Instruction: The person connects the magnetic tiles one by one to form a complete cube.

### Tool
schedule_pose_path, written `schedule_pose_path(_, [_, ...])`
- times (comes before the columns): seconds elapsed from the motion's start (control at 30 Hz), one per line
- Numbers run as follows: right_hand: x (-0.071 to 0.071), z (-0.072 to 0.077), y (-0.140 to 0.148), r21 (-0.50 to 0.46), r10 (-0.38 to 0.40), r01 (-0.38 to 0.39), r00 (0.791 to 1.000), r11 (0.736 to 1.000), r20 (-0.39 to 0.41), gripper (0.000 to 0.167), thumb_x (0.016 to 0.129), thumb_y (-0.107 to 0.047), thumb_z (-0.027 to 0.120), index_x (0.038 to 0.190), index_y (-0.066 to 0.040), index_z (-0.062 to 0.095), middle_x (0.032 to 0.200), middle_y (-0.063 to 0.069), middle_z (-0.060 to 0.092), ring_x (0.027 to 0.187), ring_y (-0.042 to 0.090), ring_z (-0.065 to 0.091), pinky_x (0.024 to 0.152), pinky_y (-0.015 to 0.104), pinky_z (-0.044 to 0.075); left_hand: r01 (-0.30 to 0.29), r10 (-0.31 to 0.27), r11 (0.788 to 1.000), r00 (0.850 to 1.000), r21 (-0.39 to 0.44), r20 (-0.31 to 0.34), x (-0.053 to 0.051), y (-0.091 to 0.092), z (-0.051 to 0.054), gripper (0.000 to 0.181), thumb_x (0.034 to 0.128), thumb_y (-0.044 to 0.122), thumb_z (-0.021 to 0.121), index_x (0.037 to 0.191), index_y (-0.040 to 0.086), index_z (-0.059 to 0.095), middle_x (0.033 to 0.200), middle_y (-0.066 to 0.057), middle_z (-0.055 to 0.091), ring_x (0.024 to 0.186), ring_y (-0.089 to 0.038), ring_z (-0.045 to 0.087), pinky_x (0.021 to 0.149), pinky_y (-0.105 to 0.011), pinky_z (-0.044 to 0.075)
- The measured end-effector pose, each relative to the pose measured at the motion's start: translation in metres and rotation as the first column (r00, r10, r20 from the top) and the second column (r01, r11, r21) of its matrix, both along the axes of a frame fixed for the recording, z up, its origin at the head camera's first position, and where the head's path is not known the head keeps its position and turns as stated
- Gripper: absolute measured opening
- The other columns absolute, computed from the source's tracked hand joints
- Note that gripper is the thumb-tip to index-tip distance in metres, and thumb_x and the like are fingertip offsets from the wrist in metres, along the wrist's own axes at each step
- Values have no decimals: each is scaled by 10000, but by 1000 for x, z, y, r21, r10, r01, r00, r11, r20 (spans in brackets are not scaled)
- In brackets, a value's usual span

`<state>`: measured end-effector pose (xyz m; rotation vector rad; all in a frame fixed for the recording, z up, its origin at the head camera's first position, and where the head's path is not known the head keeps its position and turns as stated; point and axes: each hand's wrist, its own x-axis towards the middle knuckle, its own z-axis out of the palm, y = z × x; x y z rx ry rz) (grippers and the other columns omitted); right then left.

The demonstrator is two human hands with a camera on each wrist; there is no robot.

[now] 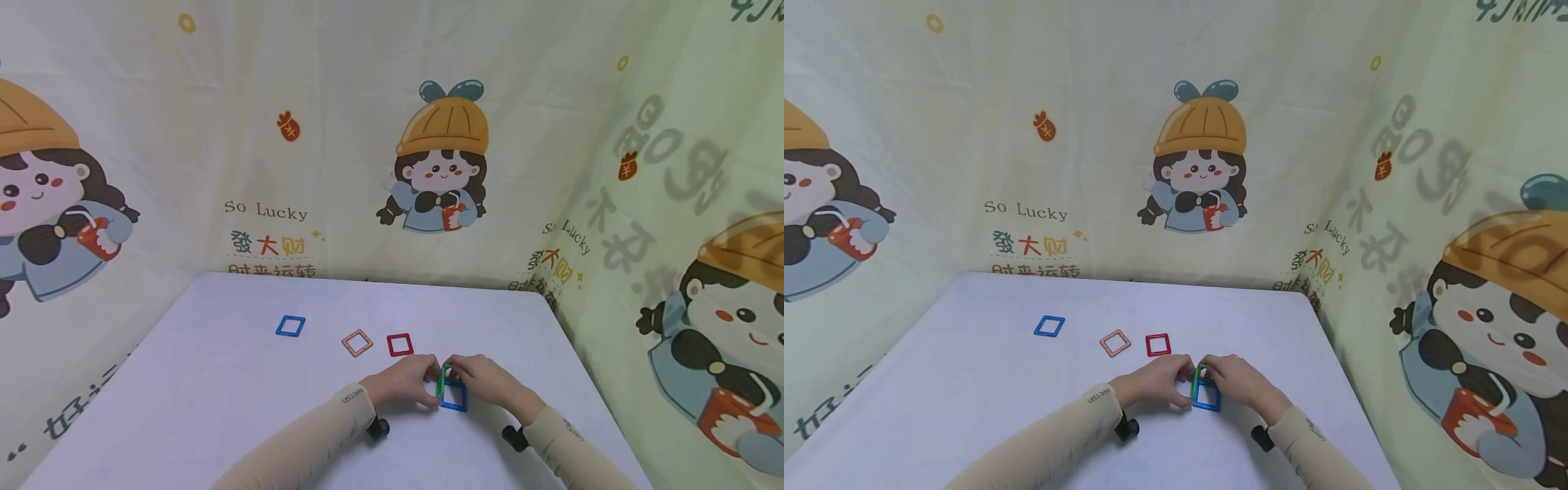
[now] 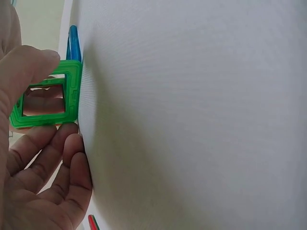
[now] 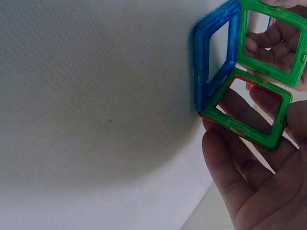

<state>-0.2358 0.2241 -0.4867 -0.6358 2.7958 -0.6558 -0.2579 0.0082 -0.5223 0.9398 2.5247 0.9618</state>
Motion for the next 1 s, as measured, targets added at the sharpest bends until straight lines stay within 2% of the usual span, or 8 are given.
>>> schedule_pose_path(0.1, [-2,2,-1,-9,7,-7,1000,1000,0,249,1068,-113,492,1188,-156,706,1024,9,738,907,146,651,890,471,578,-11,11,1000,1000,5,15,-1,-1,1,484,773,283,924,1157,175,650,985,122,632,884,-10,550,836,-181,506])
schedule_pose_path(0.27, [-7,2,0,-42,12,-11,1000,999,26,267,1070,-143,469,1158,-151,721,1027,5,759,950,169,688,923,492,574,-32,32,999,999,5,32,-3,-3,2,473,775,293,923,1154,182,663,1007,130,652,896,-6,562,863,-192,518])
schedule_pose_path(0.37, [-14,4,4,-65,52,-48,997,997,59,282,1081,-151,453,1176,-150,718,1040,13,760,966,184,692,922,475,574,-39,39,999,999,4,35,-3,-4,2,467,777,292,920,1156,182,669,1010,121,653,898,-12,561,865,-196,521])
schedule_pose_path(0.47, [-25,7,10,-114,119,-107,988,988,99,296,1065,-68,458,1196,-133,716,1092,60,752,965,206,682,847,419,601,-36,36,999,999,4,38,-3,-5,3,473,784,290,914,1174,175,672,1016,114,652,902,-21,559,864,-191,517])
schedule_pose_path(0.57, [-38,7,15,-175,187,-165,975,971,117,322,1028,16,508,1227,-125,718,1143,88,744,983,224,683,800,331,600,-36,35,999,999,8,37,-2,-7,4,487,788,279,910,1196,160,673,1032,107,656,908,-26,558,864,-189,514])
schedule_pose_path(0.7, [-52,1,21,-252,252,-204,952,946,175,347,1009,7,583,1287,-147,723,1214,63,734,1051,190,667,879,271,549,-28,28,1000,999,-6,20,0,-7,4,521,791,293,906,1237,138,685,1053,105,659,919,-15,556,860,-181,513])
schedule_pose_path(0.87, [-55,-8,27,-350,264,-142,906,926,331,305,1018,-53,603,1271,-150,743,1270,55,722,1130,179,639,981,344,493,2,-3,1000,1000,-31,-22,2,-6,2,519,812,346,887,1268,157,724,1092,121,667,955,13,565,879,-177,517])
schedule_pose_path(1.0, [-55,-13,28,-385,252,-95,890,918,381,248,1012,-93,622,1223,-127,748,1240,39,720,1121,171,620,989,327,478,0,0,1000,1000,-13,-13,0,-8,1,482,822,332,884,1253,169,746,1092,134,674,957,22,565,873,-179,519])
